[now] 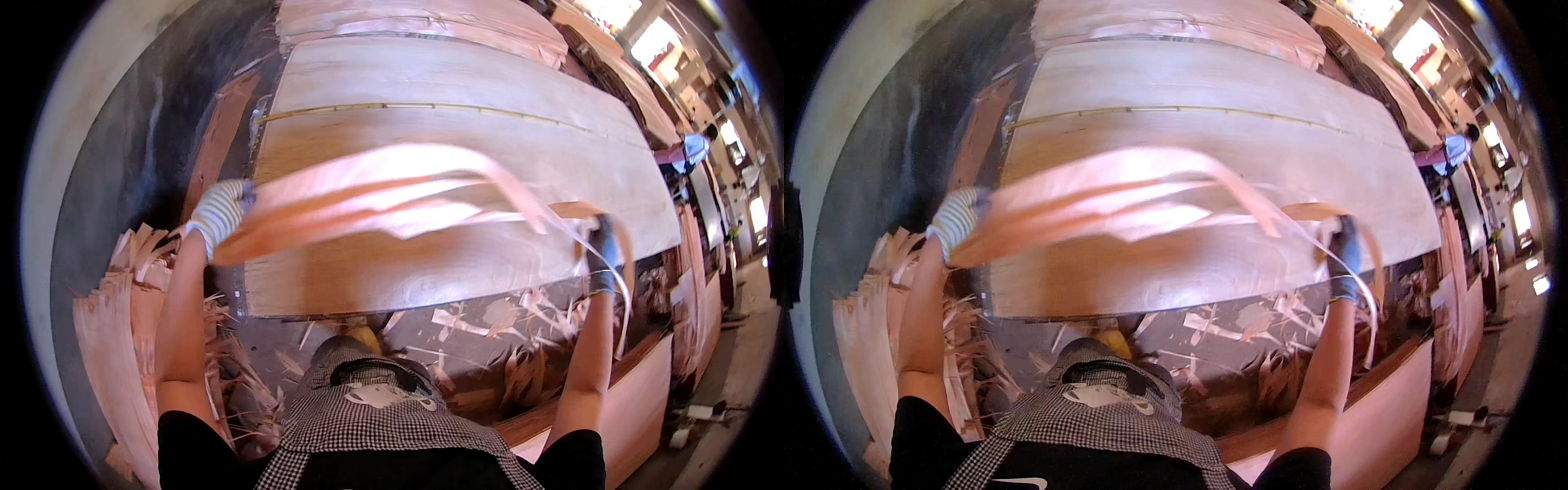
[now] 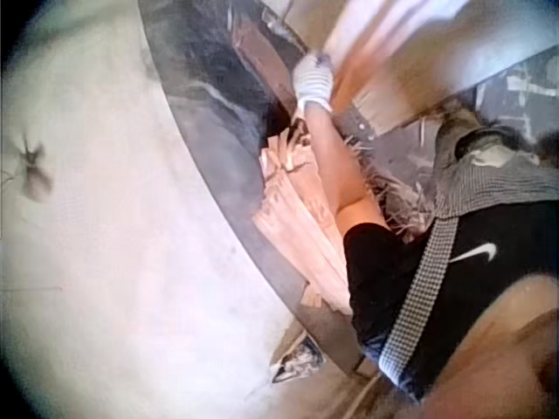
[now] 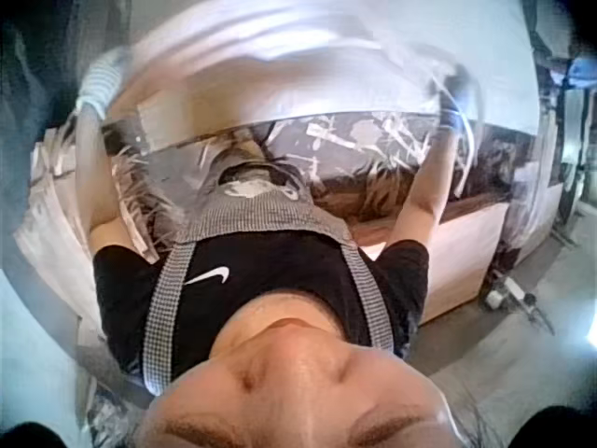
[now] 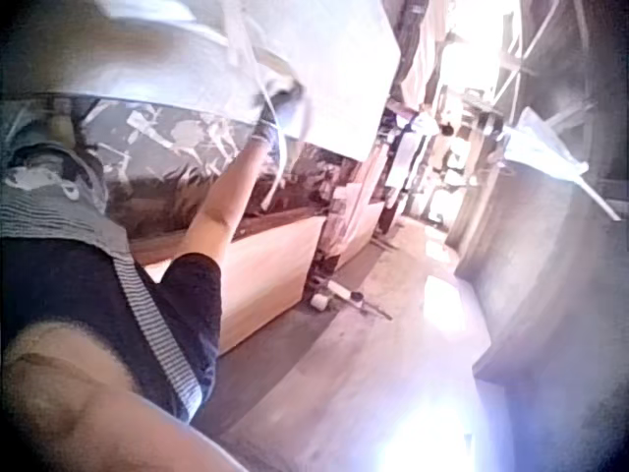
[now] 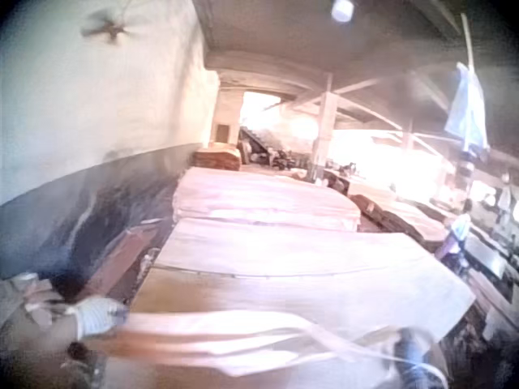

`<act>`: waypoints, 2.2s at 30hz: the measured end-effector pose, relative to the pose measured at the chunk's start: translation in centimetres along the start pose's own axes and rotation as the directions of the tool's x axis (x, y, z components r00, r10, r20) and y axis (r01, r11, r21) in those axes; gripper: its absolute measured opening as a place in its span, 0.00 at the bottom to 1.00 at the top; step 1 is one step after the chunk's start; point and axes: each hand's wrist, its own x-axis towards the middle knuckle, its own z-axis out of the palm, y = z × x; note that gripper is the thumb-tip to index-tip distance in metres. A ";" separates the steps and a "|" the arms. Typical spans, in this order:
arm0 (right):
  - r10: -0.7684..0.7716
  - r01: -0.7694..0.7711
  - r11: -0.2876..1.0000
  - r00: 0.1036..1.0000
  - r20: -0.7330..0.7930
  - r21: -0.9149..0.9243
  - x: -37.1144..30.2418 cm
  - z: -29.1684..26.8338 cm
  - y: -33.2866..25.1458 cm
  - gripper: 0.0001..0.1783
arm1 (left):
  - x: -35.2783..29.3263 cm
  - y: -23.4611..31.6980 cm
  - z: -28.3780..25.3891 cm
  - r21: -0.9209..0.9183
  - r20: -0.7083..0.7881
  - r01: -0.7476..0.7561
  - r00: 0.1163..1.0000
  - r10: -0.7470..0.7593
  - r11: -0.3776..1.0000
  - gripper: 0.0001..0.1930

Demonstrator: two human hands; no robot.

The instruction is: The person applies wood veneer to a large panel by picking up veneer sheets from a stack and placing them onto the panel surface, using a small tool to trim or press down sections.

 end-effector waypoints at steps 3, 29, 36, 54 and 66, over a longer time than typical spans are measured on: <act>-0.201 0.261 0.939 0.945 0.258 -0.224 -4.0 6.5 5.1 0.13 | 3.1 -4.4 5.6 -0.011 0.202 0.067 0.977 -0.064 0.998 0.15; 0.079 -0.246 0.965 0.613 0.786 0.095 1.0 23.0 -15.7 0.07 | 2.9 -8.7 9.7 0.120 0.616 0.330 0.715 -0.331 0.936 0.12; -0.208 0.017 0.966 0.639 0.741 0.256 10.6 18.5 -17.9 0.06 | 7.5 -8.7 8.9 0.292 0.235 0.381 0.861 -0.451 0.877 0.11; -0.432 0.249 0.897 0.668 0.605 0.366 12.9 30.9 -30.4 0.11 | 19.8 -5.5 22.1 0.225 -0.045 0.135 0.991 -0.128 0.965 0.11; -0.578 0.206 0.810 0.445 0.685 0.549 7.2 34.0 -43.8 0.12 | 13.9 -18.5 20.3 0.151 -0.484 0.282 0.857 -0.178 0.947 0.16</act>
